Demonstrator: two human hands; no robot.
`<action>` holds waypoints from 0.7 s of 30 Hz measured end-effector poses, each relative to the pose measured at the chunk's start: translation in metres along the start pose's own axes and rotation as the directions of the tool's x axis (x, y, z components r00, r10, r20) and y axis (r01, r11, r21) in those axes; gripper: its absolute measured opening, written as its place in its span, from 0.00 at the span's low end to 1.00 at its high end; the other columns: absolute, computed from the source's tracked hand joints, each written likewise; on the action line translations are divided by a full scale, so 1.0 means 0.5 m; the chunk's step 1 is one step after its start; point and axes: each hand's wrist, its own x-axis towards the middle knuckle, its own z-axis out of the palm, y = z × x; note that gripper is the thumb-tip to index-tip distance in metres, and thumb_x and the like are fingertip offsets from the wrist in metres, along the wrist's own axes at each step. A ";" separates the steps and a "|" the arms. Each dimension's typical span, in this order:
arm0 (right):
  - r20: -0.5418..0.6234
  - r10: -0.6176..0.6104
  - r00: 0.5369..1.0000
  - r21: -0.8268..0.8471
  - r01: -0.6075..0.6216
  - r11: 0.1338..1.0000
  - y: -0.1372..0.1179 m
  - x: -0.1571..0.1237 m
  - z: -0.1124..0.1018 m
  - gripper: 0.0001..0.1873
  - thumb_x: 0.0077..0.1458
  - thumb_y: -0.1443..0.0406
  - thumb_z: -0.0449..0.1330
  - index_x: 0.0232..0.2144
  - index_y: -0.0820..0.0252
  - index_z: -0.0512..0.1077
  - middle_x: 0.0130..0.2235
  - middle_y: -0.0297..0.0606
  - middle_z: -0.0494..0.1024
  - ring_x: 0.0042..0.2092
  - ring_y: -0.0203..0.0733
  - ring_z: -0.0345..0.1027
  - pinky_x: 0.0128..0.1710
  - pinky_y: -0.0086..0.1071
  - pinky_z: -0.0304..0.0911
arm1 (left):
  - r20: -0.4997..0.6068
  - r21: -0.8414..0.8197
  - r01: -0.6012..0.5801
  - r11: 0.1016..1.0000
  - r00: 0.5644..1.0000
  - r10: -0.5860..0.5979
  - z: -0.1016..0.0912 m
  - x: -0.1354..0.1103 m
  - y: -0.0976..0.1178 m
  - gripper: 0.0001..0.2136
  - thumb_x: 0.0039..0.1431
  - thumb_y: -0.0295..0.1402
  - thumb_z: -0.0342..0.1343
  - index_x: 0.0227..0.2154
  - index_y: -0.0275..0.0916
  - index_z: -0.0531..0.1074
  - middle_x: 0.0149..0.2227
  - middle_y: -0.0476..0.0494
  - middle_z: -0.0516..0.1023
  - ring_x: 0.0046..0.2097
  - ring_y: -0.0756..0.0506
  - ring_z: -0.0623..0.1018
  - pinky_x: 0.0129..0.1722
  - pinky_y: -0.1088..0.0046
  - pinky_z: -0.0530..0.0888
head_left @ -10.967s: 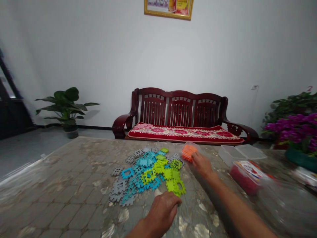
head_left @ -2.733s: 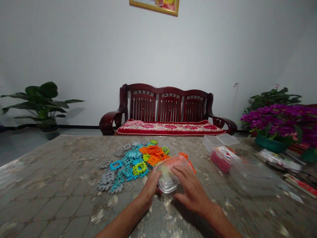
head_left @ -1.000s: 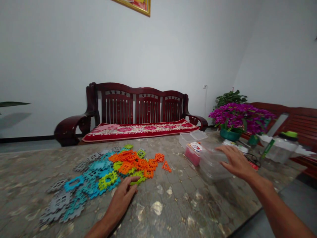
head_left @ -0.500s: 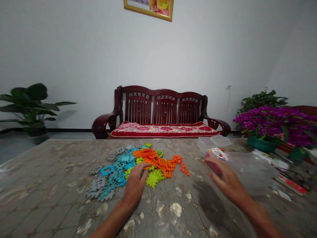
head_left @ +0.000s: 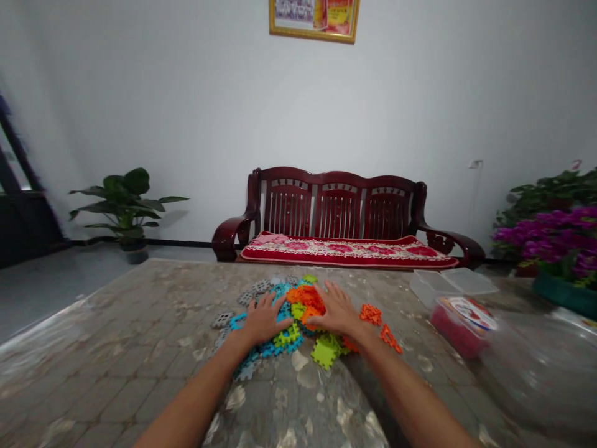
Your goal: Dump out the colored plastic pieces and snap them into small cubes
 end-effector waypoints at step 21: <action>-0.285 0.027 0.958 0.376 0.085 0.923 0.088 -0.032 -0.006 0.18 0.51 0.64 0.56 0.43 0.56 0.80 0.46 0.40 0.84 0.48 0.49 0.76 0.53 0.43 0.69 | -0.282 -0.088 -0.093 0.992 0.957 0.065 -0.008 -0.030 -0.065 0.17 0.61 0.26 0.47 0.45 0.43 0.78 0.55 0.38 0.80 0.61 0.37 0.73 0.68 0.46 0.56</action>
